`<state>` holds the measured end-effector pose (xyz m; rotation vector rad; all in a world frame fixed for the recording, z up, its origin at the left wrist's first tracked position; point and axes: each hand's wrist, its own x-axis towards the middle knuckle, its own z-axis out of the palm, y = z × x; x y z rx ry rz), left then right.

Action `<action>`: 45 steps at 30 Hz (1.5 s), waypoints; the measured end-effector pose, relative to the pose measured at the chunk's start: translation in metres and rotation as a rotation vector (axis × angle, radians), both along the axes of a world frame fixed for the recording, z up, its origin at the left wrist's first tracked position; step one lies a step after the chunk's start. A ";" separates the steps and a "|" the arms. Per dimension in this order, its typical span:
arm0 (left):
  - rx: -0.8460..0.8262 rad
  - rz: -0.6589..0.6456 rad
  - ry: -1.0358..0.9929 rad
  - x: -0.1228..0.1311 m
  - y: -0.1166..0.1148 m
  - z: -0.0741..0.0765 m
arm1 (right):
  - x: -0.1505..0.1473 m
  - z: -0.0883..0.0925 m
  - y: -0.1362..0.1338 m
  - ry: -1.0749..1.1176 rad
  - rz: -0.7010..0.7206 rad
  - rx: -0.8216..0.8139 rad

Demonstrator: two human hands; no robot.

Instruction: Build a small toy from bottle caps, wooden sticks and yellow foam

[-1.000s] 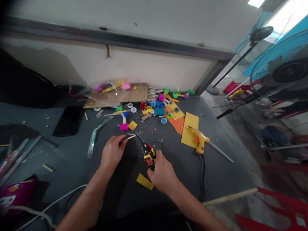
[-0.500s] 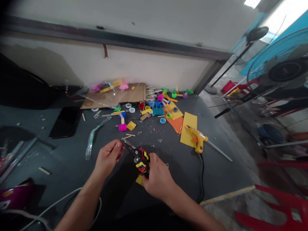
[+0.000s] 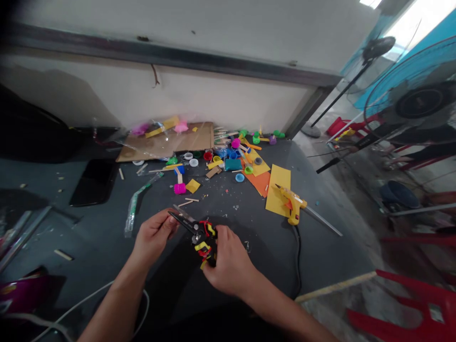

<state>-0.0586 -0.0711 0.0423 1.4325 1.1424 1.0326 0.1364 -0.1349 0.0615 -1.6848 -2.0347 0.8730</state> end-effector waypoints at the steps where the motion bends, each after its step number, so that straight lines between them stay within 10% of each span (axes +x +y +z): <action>1: 0.008 -0.004 0.006 0.000 0.000 -0.001 | -0.001 0.000 0.000 0.005 0.005 0.000; 45: -0.199 0.027 -0.220 0.009 0.000 -0.001 | -0.005 0.003 0.005 0.007 -0.006 -0.081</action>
